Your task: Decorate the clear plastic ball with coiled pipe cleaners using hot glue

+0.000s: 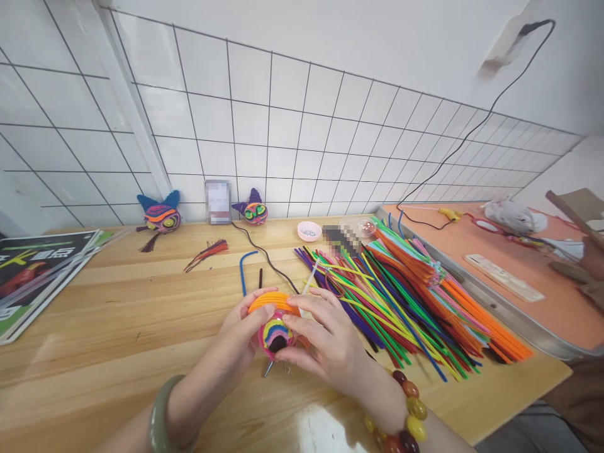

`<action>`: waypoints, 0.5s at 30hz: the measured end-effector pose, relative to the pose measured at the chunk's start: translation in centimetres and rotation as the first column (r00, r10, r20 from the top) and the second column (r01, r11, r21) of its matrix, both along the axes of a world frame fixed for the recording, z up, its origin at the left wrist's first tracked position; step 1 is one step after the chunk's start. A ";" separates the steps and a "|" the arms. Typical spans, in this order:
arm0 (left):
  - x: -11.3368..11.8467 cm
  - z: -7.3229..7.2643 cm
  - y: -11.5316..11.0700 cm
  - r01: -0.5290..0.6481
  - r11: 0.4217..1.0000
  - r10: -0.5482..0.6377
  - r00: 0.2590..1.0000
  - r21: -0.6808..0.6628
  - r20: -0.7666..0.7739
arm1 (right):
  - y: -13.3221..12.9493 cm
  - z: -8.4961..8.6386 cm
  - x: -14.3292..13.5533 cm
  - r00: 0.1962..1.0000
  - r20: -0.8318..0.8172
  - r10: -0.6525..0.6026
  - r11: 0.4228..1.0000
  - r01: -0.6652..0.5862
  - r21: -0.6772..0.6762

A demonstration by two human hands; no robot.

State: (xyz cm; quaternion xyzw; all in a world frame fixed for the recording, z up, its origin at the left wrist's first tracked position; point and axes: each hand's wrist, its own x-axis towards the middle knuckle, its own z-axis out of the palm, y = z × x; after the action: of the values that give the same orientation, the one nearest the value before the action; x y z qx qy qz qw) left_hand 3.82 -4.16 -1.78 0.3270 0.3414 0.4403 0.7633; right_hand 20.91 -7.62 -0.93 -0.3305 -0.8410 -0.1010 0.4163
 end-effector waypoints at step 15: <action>0.1 0.1 -0.1 -0.015 1.000 0.016 1.000 0.016 -0.018 | 0.0 0.0 0.0 1.000 0.002 -0.001 1.000 0.001 -0.007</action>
State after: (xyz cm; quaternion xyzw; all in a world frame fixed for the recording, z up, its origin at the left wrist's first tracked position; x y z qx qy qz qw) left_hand 3.87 -4.24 -1.64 0.3342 0.3473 0.4459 0.7542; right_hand 20.92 -7.58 -0.97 -0.3321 -0.8416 -0.0987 0.4142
